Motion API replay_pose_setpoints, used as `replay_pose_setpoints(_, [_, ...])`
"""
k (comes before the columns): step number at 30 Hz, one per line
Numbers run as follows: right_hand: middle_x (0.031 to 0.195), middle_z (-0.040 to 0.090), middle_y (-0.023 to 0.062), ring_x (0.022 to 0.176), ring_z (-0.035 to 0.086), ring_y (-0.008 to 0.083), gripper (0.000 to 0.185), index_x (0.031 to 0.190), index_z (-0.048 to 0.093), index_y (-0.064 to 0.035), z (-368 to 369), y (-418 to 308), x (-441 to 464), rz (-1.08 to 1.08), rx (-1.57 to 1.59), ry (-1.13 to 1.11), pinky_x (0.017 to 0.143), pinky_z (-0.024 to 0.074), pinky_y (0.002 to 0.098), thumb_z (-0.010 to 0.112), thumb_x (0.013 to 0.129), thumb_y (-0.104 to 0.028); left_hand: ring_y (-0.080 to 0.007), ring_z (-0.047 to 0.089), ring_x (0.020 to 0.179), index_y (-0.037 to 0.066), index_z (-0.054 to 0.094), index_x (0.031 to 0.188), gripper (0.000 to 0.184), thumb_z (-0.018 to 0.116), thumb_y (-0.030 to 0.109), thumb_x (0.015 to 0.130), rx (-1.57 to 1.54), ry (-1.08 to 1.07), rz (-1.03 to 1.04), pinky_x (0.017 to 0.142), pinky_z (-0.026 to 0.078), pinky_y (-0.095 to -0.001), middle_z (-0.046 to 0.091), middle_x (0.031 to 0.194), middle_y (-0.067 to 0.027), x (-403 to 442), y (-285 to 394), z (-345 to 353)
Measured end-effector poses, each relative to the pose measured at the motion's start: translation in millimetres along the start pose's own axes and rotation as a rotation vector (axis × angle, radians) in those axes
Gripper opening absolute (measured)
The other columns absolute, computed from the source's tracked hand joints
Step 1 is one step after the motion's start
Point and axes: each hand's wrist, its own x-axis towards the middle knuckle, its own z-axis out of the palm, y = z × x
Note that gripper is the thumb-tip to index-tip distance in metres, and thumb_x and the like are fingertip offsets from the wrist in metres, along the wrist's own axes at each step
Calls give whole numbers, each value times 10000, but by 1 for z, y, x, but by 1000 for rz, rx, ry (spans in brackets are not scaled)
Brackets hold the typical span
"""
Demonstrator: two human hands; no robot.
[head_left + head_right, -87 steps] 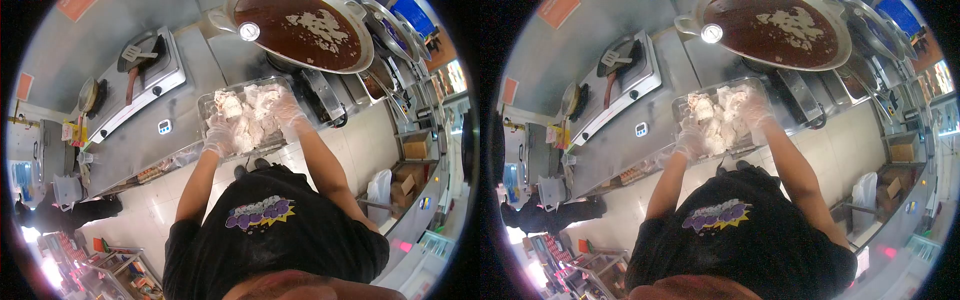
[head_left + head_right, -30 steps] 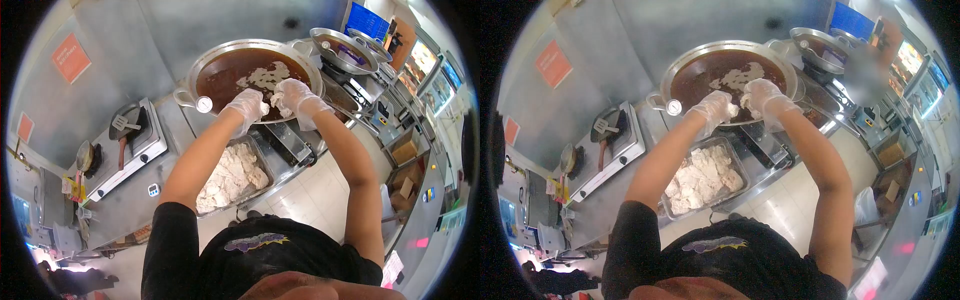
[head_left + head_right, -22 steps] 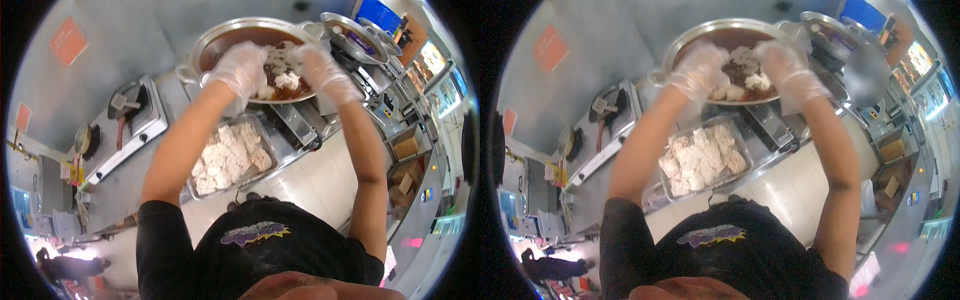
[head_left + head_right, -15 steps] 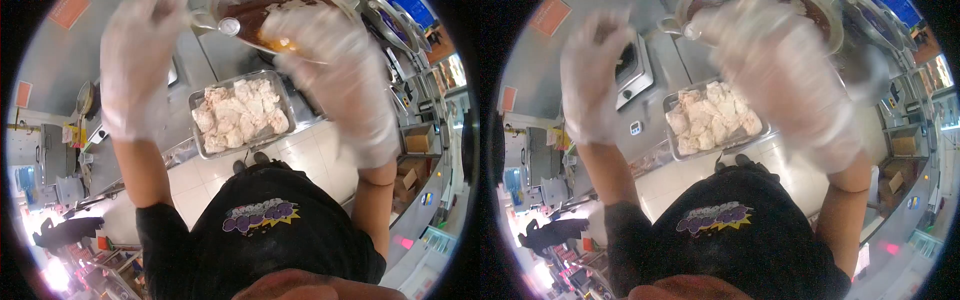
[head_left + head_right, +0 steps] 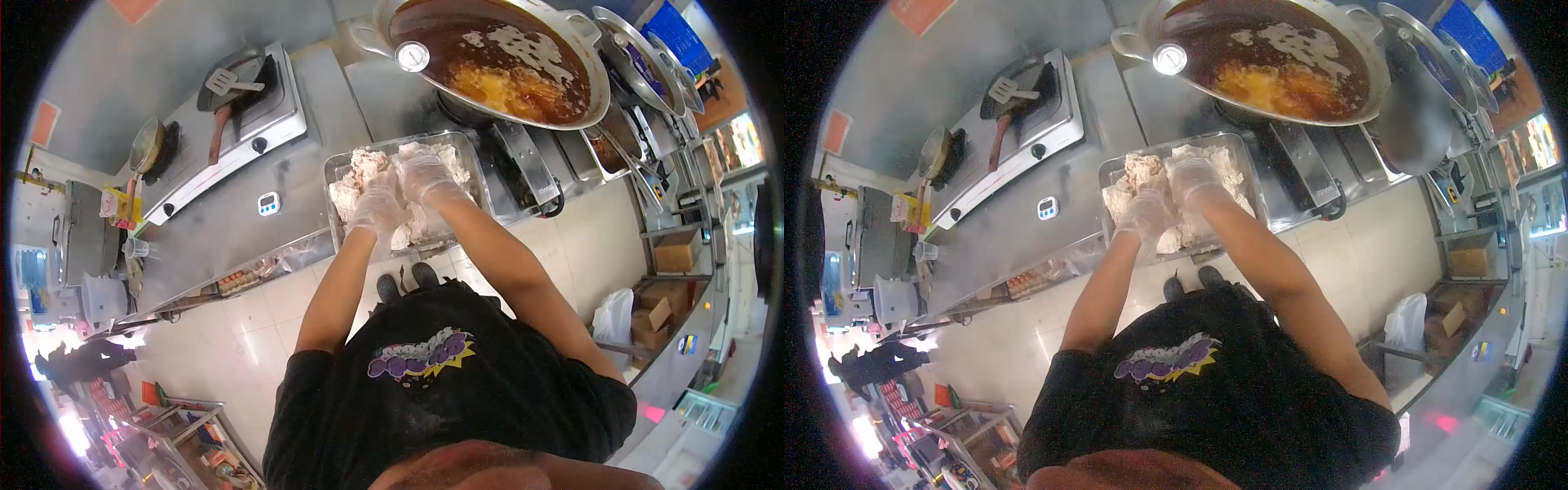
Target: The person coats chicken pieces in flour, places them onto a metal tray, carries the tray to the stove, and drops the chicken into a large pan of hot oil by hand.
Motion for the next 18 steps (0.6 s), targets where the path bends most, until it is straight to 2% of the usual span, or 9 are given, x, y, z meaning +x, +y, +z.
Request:
replay_pose_setpoints(3, [1249,704,223,1196,655,408,610,1486,546,-124,4,-4,-8,-20,-111,57,1061,503,478,647,889,-191,-432,611,1218,5,557,1263,391,644,209,940,28,12,-59,1005,526,-486,621,1270,-274,8,-9,10])
replay_pose_setpoints(6, [1192,711,204,1135,691,346,337,1155,747,-45,19,-6,3,111,-179,87,959,550,444,676,847,-163,-431,664,1121,22,601,1231,377,635,267,947,113,150,-19,984,541,-473,668,1186,-266,38,-59,73])
replay_pose_setpoints(7, [1189,709,225,1128,688,362,392,1232,708,-59,23,-5,6,106,-140,85,966,547,460,674,858,-172,-428,679,1090,29,616,1224,380,635,289,947,160,204,9,980,545,-466,681,1162,-263,46,-73,89])
replay_pose_setpoints(9, [1184,704,266,1114,683,396,518,1386,630,-86,28,-1,12,98,-64,85,980,540,491,671,880,-189,-429,674,1104,45,631,1228,382,632,292,937,168,167,-19,988,542,-459,677,1186,-263,53,-80,84])
replay_pose_setpoints(10, [1181,703,268,1116,683,393,514,1379,632,-81,34,1,11,101,-67,114,974,541,494,675,878,-188,-429,672,1112,53,638,1230,384,631,294,933,172,148,-31,991,541,-456,675,1199,-263,51,-79,77])
replay_pose_setpoints(12, [1174,700,271,1119,684,386,506,1365,637,-71,44,7,8,110,-68,179,963,543,498,682,874,-187,-407,659,1120,40,685,1097,272,610,228,916,-56,167,-32,1008,512,-452,691,1127,-252,40,-71,56])
replay_pose_setpoints(13, [1173,703,251,1124,683,383,447,1290,672,-48,32,5,-2,93,-86,105,965,542,476,684,863,-180,-396,653,1125,33,708,1031,231,599,195,907,-168,175,-32,1017,497,-449,700,1092,-246,31,-65,38])
replay_pose_setpoints(15, [1170,708,212,1132,681,378,347,1140,743,-1,-13,-3,-25,57,-125,-41,968,538,432,687,841,-167,-444,611,1213,41,631,1285,498,695,205,819,193,52,127,1043,508,-465,635,1288,-250,19,-75,31])
replay_pose_setpoints(18, [1167,717,205,1147,682,370,339,1136,750,-24,10,0,-17,140,160,167,990,530,447,706,824,-149,-426,597,1231,40,603,1308,592,752,228,767,50,15,-60,1060,490,-475,631,1293,-221,29,-82,62])
